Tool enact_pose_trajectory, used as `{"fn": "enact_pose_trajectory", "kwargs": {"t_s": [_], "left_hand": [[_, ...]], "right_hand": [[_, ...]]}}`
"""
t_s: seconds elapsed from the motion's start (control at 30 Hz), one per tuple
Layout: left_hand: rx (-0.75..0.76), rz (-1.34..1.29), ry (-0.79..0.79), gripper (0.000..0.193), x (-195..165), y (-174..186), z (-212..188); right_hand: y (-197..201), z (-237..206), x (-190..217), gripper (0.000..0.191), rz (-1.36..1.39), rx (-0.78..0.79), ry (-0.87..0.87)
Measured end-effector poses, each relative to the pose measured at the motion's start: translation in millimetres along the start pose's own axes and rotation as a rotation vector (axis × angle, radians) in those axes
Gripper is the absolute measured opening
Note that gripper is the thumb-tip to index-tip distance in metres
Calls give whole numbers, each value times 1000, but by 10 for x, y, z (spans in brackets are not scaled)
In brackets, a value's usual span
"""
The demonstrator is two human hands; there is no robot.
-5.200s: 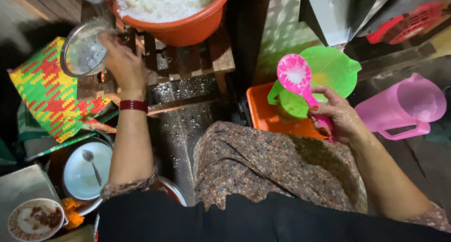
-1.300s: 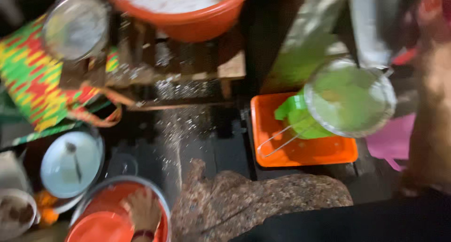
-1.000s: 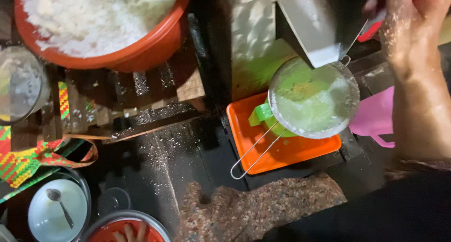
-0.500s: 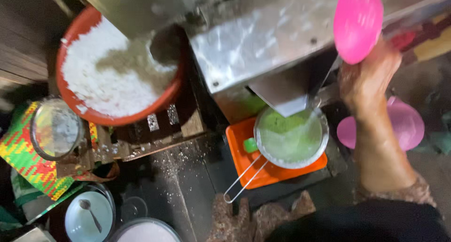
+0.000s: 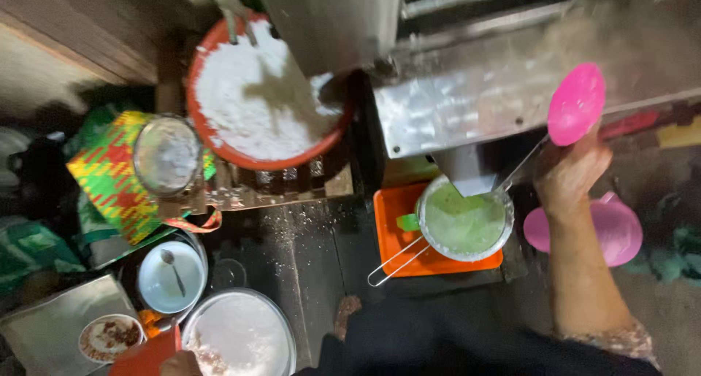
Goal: The person scoops rice from a large basin into a milling machine and uses a pink scoop to press and stir the ground rice through a sieve into a container below. They then carry the milled rice in a red basin, add water from a metal pot, and mix and knead the wet rice flour by hand.
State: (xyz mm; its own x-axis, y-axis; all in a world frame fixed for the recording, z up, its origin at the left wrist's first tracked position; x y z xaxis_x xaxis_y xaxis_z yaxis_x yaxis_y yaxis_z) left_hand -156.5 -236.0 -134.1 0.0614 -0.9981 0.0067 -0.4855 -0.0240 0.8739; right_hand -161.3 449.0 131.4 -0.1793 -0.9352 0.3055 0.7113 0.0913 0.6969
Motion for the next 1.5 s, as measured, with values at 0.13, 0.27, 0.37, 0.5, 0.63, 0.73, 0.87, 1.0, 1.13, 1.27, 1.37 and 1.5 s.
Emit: {"fn": "enact_pose_trajectory", "kwargs": {"t_s": [0.13, 0.27, 0.37, 0.5, 0.63, 0.73, 0.87, 1.0, 1.13, 1.27, 1.37, 1.5], "left_hand": [[-73, 111, 271, 67, 948, 868, -197], [-89, 98, 404, 67, 1451, 1452, -477], [-144, 91, 446, 67, 1729, 1792, -704], [-322, 62, 440, 57, 2027, 2259, -992], [-321, -351, 609, 52, 2255, 2383, -980], [-497, -586, 507, 59, 2218, 2773, -709], [-655, -1023, 307, 60, 2003, 3349, -182], [-858, -1071, 1, 58, 1697, 4147, 320], [-909, -1086, -32, 53, 1523, 4523, 768], [-766, -1103, 106, 53, 1303, 4455, 1265], [-1015, -1009, -232, 61, 813, 4650, 1388], [-730, -1075, -92, 57, 341, 4391, 1861]], "right_hand": [[-115, 21, -105, 58, -118, 17, -136], [-194, 99, -217, 54, -84, 217, -301], [-12, 98, -73, 45, 23, 319, -358], [433, -234, 727, 43, 435, 206, -381], [-551, -1240, 2032, 42, 1196, 845, -1207], [-1202, -1201, 2805, 48, 1363, 890, -1432], [-1852, -417, 3083, 13, 1418, 642, -1470], [-1948, -74, 2936, 11, 1091, 244, -1394], [-1724, -266, 3007, 17, 822, 3, -1186], [-1915, -738, 2992, 11, 1033, 96, -1624], [-1878, -577, 2951, 14, 1153, 188, -1489], [-1836, -683, 2852, 6, 1067, 461, -1560]]}}
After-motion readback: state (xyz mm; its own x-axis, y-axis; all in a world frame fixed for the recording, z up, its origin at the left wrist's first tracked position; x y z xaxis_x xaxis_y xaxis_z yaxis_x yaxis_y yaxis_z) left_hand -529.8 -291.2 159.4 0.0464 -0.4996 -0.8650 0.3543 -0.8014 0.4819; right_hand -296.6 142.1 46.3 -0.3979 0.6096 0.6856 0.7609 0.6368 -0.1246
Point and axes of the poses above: each hand's wrist, its own z-axis towards the middle knuckle, its own y-axis out of the back of the hand, x = y × z, the point moved 9 cm from there along z, towards the middle knuckle, and after that the axes turned 2 degrees about -z, right-handed, at the moved point
